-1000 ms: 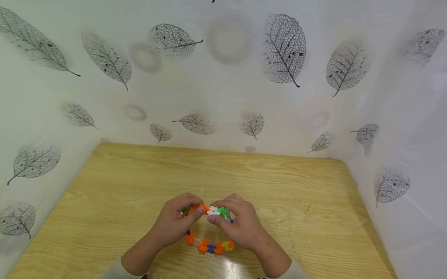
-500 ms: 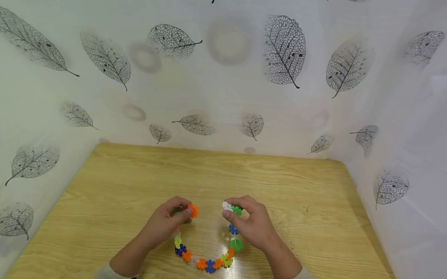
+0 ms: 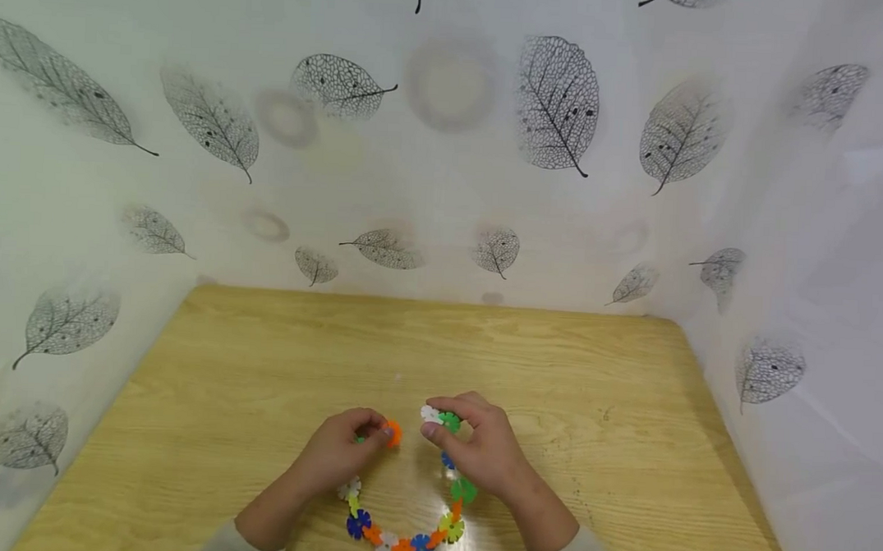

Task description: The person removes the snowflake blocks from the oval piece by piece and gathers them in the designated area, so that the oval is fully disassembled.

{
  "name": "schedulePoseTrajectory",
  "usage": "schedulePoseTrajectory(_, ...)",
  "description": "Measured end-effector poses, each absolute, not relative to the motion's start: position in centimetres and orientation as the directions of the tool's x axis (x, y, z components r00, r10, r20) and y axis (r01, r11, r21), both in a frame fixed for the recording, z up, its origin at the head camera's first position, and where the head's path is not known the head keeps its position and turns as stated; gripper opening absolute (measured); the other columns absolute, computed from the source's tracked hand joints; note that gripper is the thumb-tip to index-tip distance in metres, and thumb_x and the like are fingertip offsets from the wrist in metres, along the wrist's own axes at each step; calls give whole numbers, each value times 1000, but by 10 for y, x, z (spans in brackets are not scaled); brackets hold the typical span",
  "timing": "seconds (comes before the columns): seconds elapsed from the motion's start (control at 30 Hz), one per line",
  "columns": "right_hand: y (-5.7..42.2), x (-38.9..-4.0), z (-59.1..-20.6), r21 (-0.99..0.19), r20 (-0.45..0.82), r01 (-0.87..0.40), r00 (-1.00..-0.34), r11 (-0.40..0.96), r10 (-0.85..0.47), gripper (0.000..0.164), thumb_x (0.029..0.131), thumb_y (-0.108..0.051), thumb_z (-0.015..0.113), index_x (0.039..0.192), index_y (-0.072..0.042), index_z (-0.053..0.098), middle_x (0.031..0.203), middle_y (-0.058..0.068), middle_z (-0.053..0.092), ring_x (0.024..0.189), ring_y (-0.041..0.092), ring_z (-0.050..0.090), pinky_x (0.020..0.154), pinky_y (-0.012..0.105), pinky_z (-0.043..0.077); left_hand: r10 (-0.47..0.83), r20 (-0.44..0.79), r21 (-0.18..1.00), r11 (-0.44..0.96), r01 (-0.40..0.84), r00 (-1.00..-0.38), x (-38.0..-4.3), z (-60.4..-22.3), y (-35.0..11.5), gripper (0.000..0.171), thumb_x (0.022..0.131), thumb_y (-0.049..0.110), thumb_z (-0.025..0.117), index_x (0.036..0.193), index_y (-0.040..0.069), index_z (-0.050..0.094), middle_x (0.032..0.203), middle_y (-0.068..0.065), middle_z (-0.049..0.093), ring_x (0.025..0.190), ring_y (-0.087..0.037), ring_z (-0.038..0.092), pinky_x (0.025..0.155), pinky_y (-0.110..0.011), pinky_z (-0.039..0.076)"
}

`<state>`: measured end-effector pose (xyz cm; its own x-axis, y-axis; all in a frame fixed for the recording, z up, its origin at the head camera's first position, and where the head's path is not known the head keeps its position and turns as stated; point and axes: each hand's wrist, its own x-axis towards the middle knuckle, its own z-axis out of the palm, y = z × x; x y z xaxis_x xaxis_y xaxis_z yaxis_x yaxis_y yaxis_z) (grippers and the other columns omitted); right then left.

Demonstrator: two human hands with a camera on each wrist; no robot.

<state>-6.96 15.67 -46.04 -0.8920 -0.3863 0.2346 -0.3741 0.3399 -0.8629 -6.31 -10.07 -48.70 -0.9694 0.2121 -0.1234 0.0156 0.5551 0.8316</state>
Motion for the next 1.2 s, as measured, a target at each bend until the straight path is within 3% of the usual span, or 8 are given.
schedulePoseTrajectory(0.23,154,-69,-458,-847,247,-391,-890,361,-384,28,99,-23,74,127,-21,73,111,-13,70,105,12,66,93,37,54,215,-92,820,570,49,-972,-62,-479,-102,27,98,46,68,104,21,73,94,9,66,86,-13,61,75,-35,52)
schedulePoseTrajectory(0.37,153,-68,-456,-847,239,-387,-890,365,-388,29,99,-24,74,128,-22,73,113,-13,70,108,11,65,95,39,53,237,1,822,553,135,-972,-61,-471,-101,33,99,47,68,114,18,72,102,8,65,93,-16,61,80,-38,52)
schedulePoseTrajectory(0.53,150,-67,-453,-846,258,-407,-878,345,-404,29,99,-22,74,127,-20,73,113,-12,70,107,12,66,95,39,54,264,196,812,497,308,-944,-61,-465,-97,22,97,28,75,119,27,72,119,13,65,115,-14,58,96,-47,49)
schedulePoseTrajectory(0.7,147,-67,-451,-829,300,-452,-856,329,-422,28,97,-19,76,125,-17,74,109,-11,71,103,12,66,93,38,54,305,372,771,425,475,-877,-60,-458,-89,30,92,11,81,117,26,75,114,12,65,111,-13,59,89,-42,53)
schedulePoseTrajectory(0.8,145,-67,-449,-817,322,-477,-843,322,-432,28,96,-18,77,124,-17,75,108,-10,71,102,12,67,93,39,54,267,315,843,362,398,-911,-59,-452,-85,21,97,10,75,114,20,73,105,7,69,95,-12,63,77,-33,55)
schedulePoseTrajectory(0.9,143,-68,-446,-815,330,-486,-837,316,-437,29,95,-19,78,124,-16,75,109,-10,71,103,13,67,95,39,54,236,148,929,299,217,-960,-58,-444,-83,9,103,19,66,109,15,73,92,0,70,80,-14,62,68,-28,52)
schedulePoseTrajectory(1.07,141,-67,-445,-821,326,-484,-832,302,-449,31,94,-20,79,125,-19,75,110,-10,71,105,13,66,95,39,53,337,-72,964,265,21,-939,-60,-434,-82,35,106,39,61,91,11,74,79,-3,64,71,-16,56,64,-29,49)
schedulePoseTrajectory(1.2,139,-66,-445,-824,330,-491,-823,285,-463,32,94,-20,80,125,-19,74,111,-9,71,106,15,66,95,39,53,376,-127,975,218,-46,-918,-61,-432,-80,37,106,35,60,84,7,72,75,-2,61,69,-15,53,65,-30,47)
